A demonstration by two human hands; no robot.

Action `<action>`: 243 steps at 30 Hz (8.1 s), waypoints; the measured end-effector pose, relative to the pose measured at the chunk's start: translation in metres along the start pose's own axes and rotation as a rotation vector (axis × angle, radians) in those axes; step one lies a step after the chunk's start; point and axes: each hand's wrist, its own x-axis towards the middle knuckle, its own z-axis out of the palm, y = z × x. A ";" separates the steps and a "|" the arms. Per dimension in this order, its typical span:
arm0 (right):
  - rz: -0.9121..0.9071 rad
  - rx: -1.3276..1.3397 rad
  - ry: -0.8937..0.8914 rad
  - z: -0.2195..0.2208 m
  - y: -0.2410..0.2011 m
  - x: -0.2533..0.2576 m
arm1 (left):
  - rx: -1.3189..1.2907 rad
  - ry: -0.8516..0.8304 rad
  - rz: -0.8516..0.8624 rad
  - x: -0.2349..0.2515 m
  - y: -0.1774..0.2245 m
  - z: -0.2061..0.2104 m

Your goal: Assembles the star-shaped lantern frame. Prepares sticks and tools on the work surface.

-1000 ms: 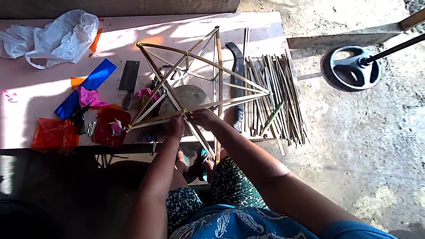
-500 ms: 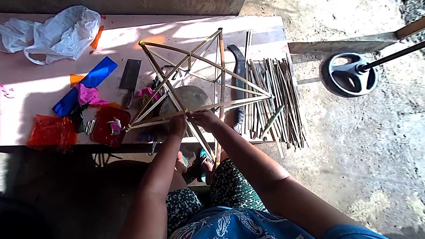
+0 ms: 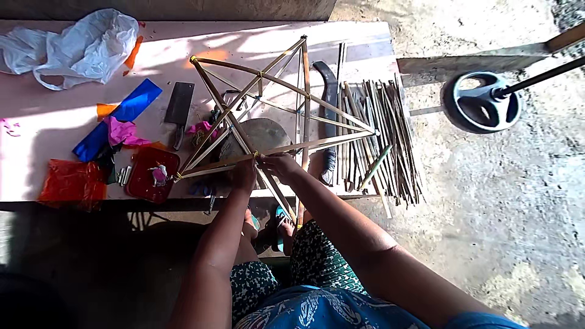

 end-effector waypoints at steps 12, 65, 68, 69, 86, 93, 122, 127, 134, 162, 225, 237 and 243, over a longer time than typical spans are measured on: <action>-0.023 0.019 -0.048 -0.002 0.003 -0.003 | 0.007 -0.157 -0.012 0.011 0.003 -0.024; 0.035 -0.010 0.163 -0.081 0.025 -0.044 | 0.003 -0.282 -0.022 0.032 0.001 -0.039; 0.037 -0.015 0.182 -0.083 0.029 -0.042 | -0.039 -0.308 -0.017 0.037 -0.007 -0.041; 0.029 -0.047 0.215 -0.083 0.030 -0.041 | -0.050 -0.303 0.001 0.037 -0.008 -0.041; -0.199 -1.066 -0.147 -0.022 -0.004 0.002 | 0.083 -0.180 0.067 0.026 -0.003 -0.024; -0.167 -1.277 -0.165 -0.009 0.002 0.026 | 0.137 -0.343 0.041 0.029 0.005 -0.041; -0.119 -1.452 -0.182 0.001 -0.003 0.024 | 0.009 -0.176 0.130 0.023 -0.013 -0.016; -0.114 -1.433 -0.169 0.000 -0.002 0.026 | -0.023 -0.116 0.164 0.023 -0.017 -0.012; -0.152 -1.423 -0.191 -0.003 -0.001 0.026 | 0.008 -0.063 0.158 0.011 -0.016 -0.017; 0.077 -0.211 -0.105 -0.013 -0.053 -0.012 | -0.625 0.789 -0.405 -0.028 -0.177 -0.152; -0.524 -0.964 -0.029 -0.082 -0.060 -0.018 | 0.050 -0.031 0.254 0.082 0.015 -0.044; -0.432 -0.899 -0.190 -0.047 -0.071 0.001 | -0.015 0.154 0.372 0.077 -0.009 -0.026; -0.456 -0.857 -0.168 -0.054 -0.069 0.002 | -0.051 0.216 0.436 0.079 -0.019 -0.018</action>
